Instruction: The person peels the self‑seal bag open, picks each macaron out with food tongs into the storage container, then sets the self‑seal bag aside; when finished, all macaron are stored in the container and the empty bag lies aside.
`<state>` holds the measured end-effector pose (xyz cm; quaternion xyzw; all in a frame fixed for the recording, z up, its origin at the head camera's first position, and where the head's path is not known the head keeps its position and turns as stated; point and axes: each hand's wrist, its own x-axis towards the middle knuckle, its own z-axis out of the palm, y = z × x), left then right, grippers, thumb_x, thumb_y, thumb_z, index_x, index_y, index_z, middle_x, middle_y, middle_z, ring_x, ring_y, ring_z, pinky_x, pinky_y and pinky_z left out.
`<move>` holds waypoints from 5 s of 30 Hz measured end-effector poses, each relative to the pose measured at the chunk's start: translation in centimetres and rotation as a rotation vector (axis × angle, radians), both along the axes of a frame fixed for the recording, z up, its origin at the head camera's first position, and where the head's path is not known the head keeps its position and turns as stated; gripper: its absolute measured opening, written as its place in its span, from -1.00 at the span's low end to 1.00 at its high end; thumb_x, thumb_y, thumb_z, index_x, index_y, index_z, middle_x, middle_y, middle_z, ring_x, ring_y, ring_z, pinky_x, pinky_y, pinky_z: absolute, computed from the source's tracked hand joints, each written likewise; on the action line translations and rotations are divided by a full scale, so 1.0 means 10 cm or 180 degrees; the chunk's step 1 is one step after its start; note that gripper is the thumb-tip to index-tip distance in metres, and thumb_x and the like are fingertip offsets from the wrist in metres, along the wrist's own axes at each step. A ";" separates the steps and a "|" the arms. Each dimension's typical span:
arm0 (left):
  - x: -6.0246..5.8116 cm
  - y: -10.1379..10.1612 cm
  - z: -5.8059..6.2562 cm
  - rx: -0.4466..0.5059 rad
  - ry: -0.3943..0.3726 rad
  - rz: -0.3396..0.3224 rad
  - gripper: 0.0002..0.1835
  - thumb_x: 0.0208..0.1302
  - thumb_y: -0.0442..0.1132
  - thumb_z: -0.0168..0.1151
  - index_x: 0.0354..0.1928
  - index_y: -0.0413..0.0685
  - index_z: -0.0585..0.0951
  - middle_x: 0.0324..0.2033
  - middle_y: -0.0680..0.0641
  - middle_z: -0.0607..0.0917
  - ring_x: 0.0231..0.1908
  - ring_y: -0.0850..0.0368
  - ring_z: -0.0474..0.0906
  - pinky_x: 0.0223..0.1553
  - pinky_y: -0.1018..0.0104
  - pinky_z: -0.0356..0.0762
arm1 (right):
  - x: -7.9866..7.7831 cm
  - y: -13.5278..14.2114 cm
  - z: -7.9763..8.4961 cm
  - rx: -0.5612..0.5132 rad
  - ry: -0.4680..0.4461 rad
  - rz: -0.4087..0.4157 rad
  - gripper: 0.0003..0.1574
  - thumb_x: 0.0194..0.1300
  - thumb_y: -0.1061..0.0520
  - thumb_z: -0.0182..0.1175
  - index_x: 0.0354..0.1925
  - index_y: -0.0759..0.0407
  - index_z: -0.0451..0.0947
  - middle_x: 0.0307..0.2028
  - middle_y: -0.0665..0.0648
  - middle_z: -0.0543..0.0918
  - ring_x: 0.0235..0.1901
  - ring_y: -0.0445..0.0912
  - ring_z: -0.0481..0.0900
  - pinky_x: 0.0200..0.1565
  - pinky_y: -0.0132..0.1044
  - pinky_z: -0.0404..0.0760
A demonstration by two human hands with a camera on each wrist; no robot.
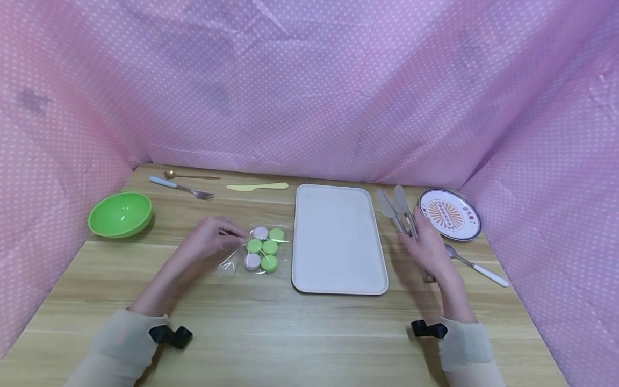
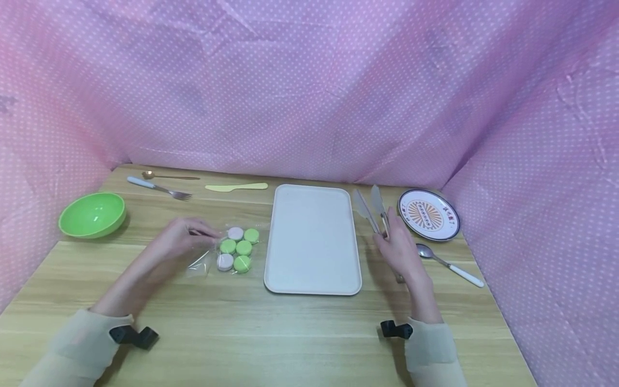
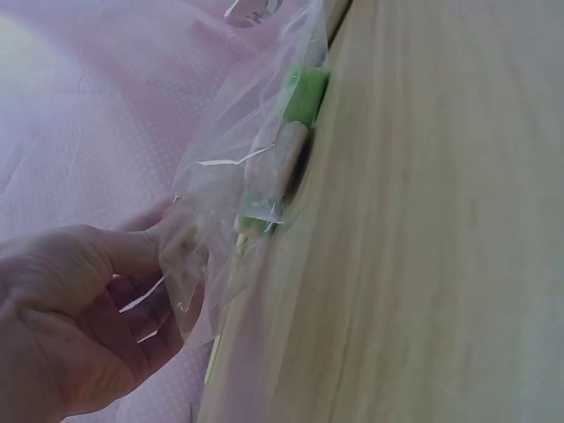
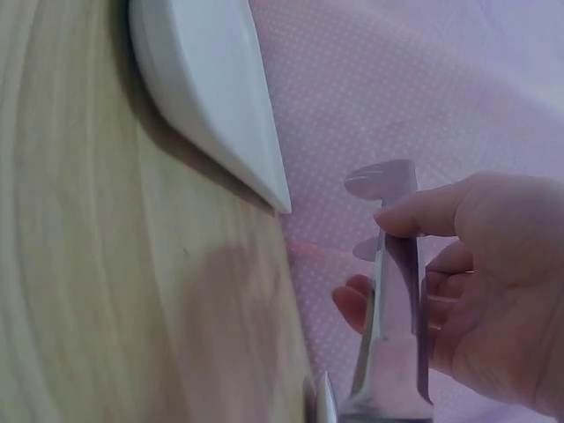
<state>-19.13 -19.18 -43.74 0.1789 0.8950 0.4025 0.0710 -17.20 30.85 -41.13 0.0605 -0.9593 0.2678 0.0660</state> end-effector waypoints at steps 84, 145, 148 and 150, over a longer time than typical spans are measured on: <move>-0.08 -0.40 0.14 -0.0275 -0.0118 -0.0226 -0.84 0.11 -0.29 0.34 -0.25 0.07 0.72 -0.19 -0.01 0.74 -0.50 0.12 0.59 -0.53 0.32 0.57 | 0.18 -1.74 0.35 0.1266 0.0392 0.1505 -0.73 0.18 0.06 0.30 -0.11 -0.13 0.60 -0.36 -0.20 0.62 -0.49 -0.27 0.48 -0.46 -0.34 0.45; -0.09 -0.43 0.14 -0.0421 0.0246 -0.0253 -0.82 0.07 -0.26 0.37 -0.27 0.19 0.73 -0.27 0.10 0.76 -0.25 0.31 0.64 -0.25 0.48 0.56 | 0.05 -2.07 0.26 0.1235 0.0041 0.1841 -0.76 0.22 0.03 0.25 -0.11 -0.15 0.59 -0.41 -0.17 0.59 -0.51 -0.23 0.42 -0.51 -0.33 0.39; -0.10 -0.42 0.13 -0.0424 0.0267 -0.0262 -0.83 0.07 -0.25 0.38 -0.26 0.17 0.73 -0.28 0.12 0.76 -0.26 0.31 0.64 -0.23 0.48 0.56 | 0.06 -2.04 0.28 0.1240 0.0036 0.1824 -0.76 0.21 0.02 0.26 -0.11 -0.17 0.60 -0.40 -0.18 0.59 -0.49 -0.23 0.44 -0.49 -0.32 0.40; -0.10 -0.42 0.13 -0.0424 0.0289 -0.0269 -0.83 0.06 -0.25 0.38 -0.27 0.17 0.73 -0.28 0.13 0.76 -0.26 0.31 0.64 -0.21 0.48 0.56 | 0.06 -2.01 0.30 0.1222 0.0028 0.1814 -0.76 0.20 0.03 0.27 -0.13 -0.16 0.60 -0.40 -0.18 0.60 -0.49 -0.23 0.44 -0.48 -0.31 0.40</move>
